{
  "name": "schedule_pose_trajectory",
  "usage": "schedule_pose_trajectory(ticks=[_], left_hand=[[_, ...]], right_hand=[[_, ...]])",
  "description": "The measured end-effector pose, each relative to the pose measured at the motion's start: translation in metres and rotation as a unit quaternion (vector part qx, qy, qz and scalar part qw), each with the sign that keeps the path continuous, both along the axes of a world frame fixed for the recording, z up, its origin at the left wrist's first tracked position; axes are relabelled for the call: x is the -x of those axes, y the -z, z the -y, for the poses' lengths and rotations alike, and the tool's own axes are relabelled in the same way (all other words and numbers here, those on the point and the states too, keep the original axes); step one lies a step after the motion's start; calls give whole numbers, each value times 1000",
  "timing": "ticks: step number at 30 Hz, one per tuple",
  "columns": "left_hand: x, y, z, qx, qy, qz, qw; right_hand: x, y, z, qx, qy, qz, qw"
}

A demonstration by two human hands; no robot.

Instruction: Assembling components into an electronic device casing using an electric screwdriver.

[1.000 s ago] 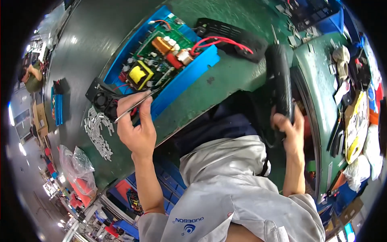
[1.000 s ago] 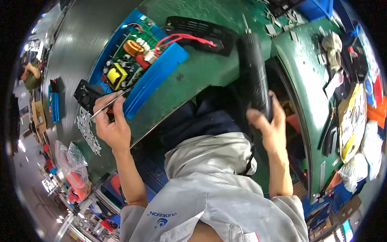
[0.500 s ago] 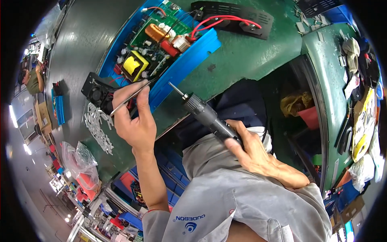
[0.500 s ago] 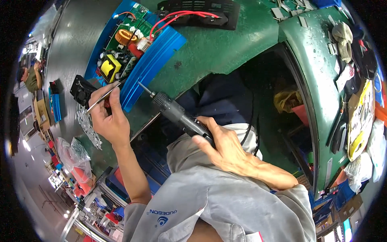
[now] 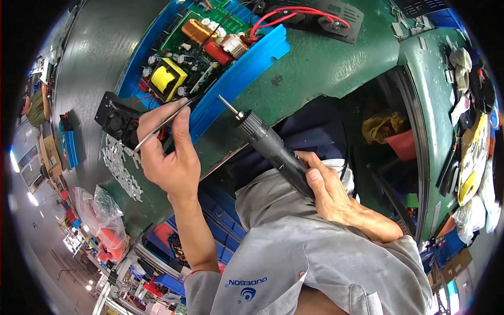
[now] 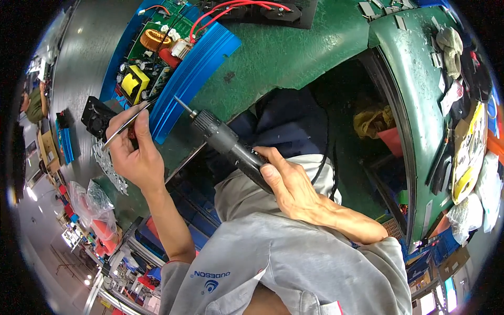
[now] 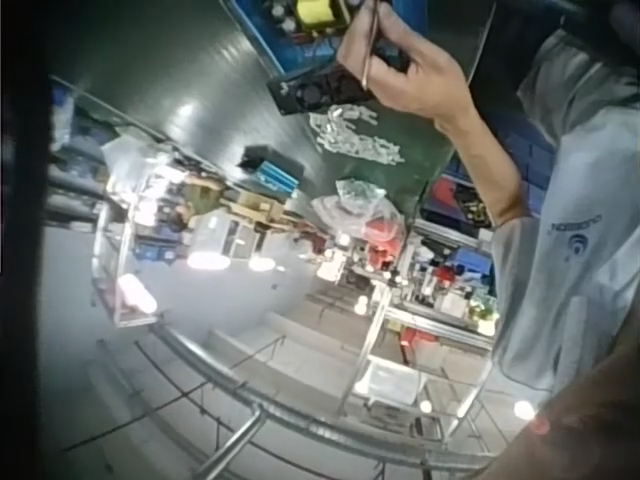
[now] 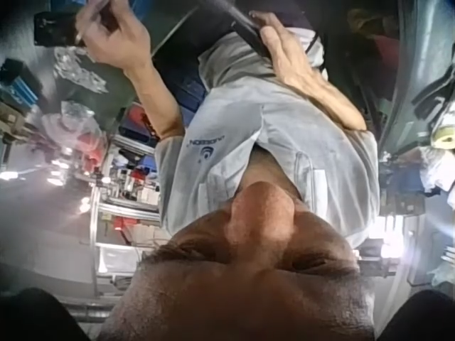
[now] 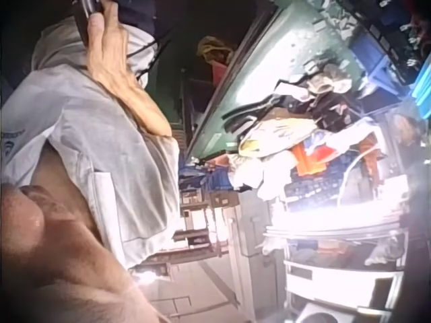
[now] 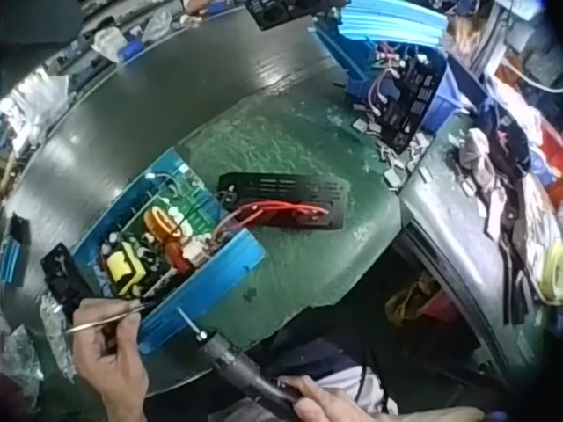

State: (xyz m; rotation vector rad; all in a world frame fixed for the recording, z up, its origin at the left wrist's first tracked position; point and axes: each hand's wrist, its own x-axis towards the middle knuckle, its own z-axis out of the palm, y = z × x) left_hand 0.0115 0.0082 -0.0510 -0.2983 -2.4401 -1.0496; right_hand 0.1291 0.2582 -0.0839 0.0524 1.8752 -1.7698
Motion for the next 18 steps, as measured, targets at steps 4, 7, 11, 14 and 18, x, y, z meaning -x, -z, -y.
schedule_pose_trajectory(ticks=[4,7,11,14,18], left_hand=[[1,-4,-1,-29,-12,-4,1000],[-2,-3,5,-9,5,0,1000],[-3,-10,1,16,25,-2,1000],[-6,-10,-2,3,16,10,1000],[-7,-8,5,-8,8,6,1000]], right_hand=[[10,-7,2,6,-7,21,1000],[11,-10,-3,50,-22,95,994],[4,7,-9,188,-5,194,963],[7,2,-13,185,-3,256,949],[13,-1,-15,225,-8,273,935]])
